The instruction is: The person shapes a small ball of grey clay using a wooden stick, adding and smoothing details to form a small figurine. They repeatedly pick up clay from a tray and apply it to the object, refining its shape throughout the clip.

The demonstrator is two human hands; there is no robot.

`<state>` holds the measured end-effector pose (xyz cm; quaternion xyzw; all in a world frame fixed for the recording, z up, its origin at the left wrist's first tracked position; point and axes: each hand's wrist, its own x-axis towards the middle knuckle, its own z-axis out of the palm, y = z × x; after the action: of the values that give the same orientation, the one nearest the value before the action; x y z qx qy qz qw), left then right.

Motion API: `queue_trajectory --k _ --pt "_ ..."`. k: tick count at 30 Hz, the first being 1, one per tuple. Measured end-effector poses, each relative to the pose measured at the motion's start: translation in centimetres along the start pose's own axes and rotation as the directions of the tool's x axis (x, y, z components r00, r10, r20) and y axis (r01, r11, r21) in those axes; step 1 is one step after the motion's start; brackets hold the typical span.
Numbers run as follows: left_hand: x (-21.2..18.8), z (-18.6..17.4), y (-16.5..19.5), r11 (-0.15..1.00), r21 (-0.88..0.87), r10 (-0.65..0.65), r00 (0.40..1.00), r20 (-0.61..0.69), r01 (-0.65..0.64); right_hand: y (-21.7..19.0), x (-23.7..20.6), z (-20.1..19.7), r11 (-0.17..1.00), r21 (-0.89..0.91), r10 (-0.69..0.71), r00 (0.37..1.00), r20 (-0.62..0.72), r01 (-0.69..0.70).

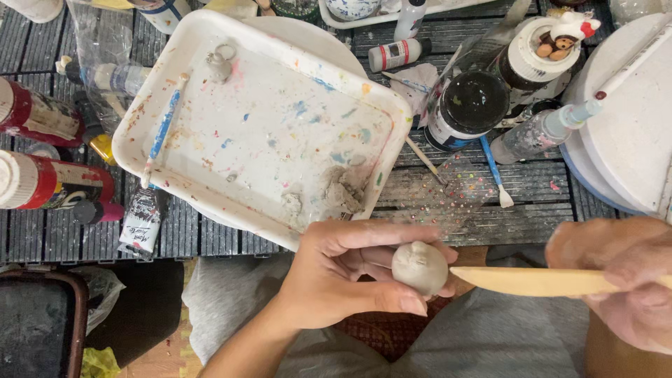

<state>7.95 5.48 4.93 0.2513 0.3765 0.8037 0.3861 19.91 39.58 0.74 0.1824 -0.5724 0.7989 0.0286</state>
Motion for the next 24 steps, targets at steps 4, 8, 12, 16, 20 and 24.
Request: queue_trajectory --k 4,8,12,16,20,24 --pt "0.0 -0.1 -0.1 0.998 0.062 -0.026 1.000 -0.014 0.027 0.9 0.1 0.1 0.995 -0.069 -0.068 0.997 0.024 0.070" --pt "0.1 -0.1 -0.2 0.990 0.142 -0.015 1.000 -0.008 0.016 1.3 1.2 0.6 0.974 -0.148 -0.158 0.982 0.102 0.172" --pt "-0.1 0.0 -0.3 0.990 0.139 -0.031 0.999 -0.007 0.032 1.5 1.8 1.2 0.979 -0.119 -0.165 0.986 0.031 0.168" --pt "-0.1 0.0 -0.5 0.992 0.127 0.006 1.000 0.026 -0.009 1.7 1.6 1.2 0.993 -0.025 -0.113 0.993 -0.011 0.113" --pt "-0.2 0.0 -0.4 0.995 0.097 -0.003 0.999 0.032 0.000 1.6 1.5 0.5 0.996 0.059 -0.060 0.998 -0.002 0.060" --pt "-0.1 -0.2 -0.2 0.982 0.189 0.005 0.999 0.035 -0.011 1.5 1.6 0.1 0.992 0.072 -0.106 0.994 0.009 0.105"
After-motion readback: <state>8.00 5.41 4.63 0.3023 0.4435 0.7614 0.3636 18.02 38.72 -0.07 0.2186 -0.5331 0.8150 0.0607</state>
